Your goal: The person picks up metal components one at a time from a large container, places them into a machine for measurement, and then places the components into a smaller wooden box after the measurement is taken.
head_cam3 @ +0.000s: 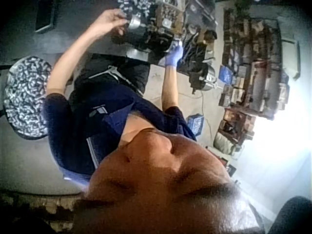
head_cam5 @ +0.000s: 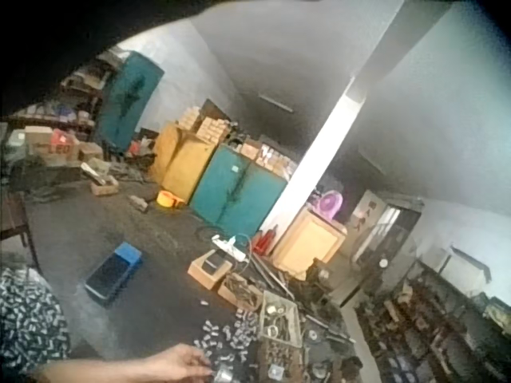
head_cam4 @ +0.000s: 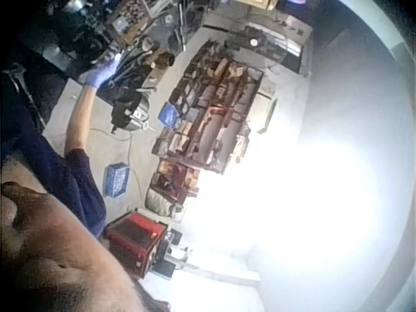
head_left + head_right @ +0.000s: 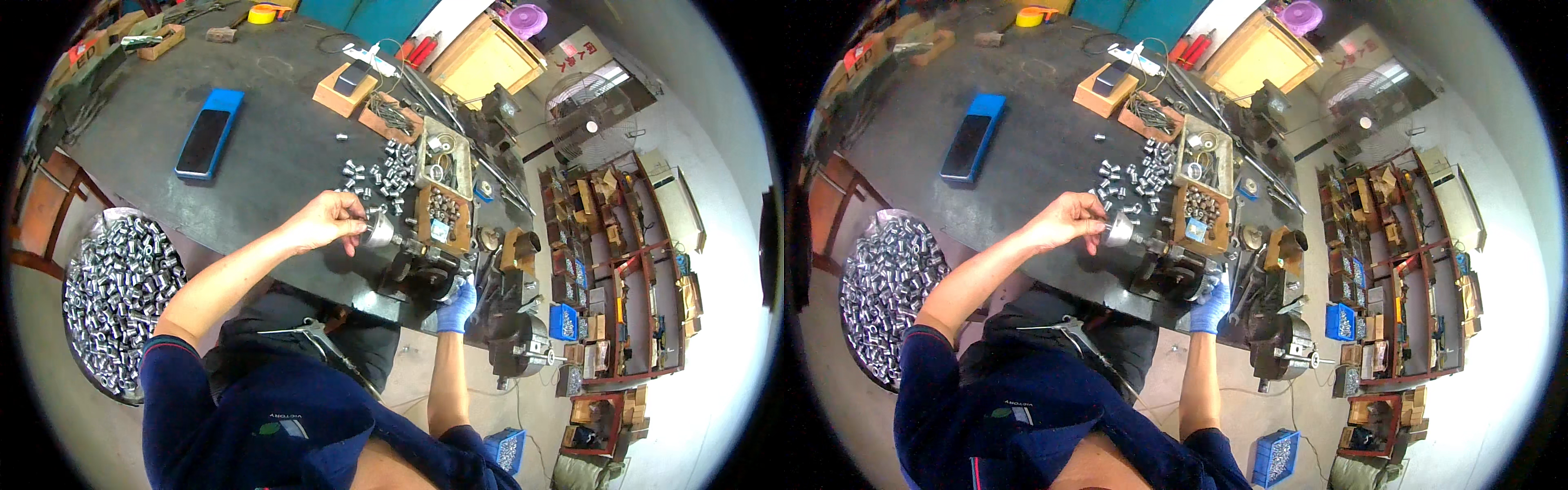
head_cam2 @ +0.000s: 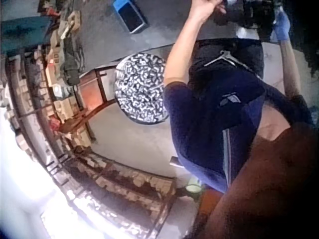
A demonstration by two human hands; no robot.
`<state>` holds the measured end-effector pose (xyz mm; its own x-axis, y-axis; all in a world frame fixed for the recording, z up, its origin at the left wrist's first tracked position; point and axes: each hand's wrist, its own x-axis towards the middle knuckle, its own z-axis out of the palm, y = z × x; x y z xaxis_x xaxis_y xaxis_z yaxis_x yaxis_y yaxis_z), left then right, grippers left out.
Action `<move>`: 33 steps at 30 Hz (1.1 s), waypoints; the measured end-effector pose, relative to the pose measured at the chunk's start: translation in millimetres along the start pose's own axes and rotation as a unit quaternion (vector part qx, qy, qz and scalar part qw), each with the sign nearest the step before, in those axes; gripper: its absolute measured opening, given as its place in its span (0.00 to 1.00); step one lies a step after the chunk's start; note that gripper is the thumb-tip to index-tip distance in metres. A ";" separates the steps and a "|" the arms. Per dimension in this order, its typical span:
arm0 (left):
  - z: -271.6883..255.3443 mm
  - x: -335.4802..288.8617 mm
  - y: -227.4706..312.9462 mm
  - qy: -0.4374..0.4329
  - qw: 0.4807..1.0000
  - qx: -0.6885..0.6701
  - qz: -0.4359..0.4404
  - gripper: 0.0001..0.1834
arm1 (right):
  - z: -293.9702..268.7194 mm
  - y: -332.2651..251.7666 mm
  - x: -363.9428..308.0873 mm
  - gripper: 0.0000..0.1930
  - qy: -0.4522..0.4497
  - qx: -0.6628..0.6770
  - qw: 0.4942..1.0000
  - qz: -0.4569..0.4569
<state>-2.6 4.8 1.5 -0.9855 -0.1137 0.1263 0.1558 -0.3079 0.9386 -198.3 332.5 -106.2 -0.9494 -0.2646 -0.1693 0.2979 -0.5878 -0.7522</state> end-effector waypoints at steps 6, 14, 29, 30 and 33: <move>-4.0 2.1 -2.4 -0.009 0.999 0.036 0.015 0.06 | 25.7 -27.1 -51.2 0.14 -0.029 0.008 0.999 -0.017; -2.2 1.4 -4.3 0.008 1.000 0.012 0.021 0.05 | 81.6 -76.3 -44.7 0.22 -0.089 -0.043 0.994 -0.040; 19.6 -2.9 -5.8 0.134 0.987 0.084 -0.005 0.06 | 77.5 -67.9 -54.7 0.18 -0.100 -0.027 0.990 -0.097; 20.1 -3.3 -7.0 0.132 0.988 0.084 0.002 0.06 | 76.7 -67.0 -56.0 0.18 -0.101 -0.031 0.990 -0.095; 23.5 -8.1 -14.7 0.138 0.979 0.112 0.099 0.04 | 85.5 -69.1 -44.6 0.19 -0.056 -0.056 0.989 -0.124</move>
<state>1.6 32.5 -5.7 -0.8768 -0.4109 0.2498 0.2919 -0.0419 0.9555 -168.1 319.5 7.8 -0.9730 -0.2095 0.0968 0.0378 -0.5586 -0.8286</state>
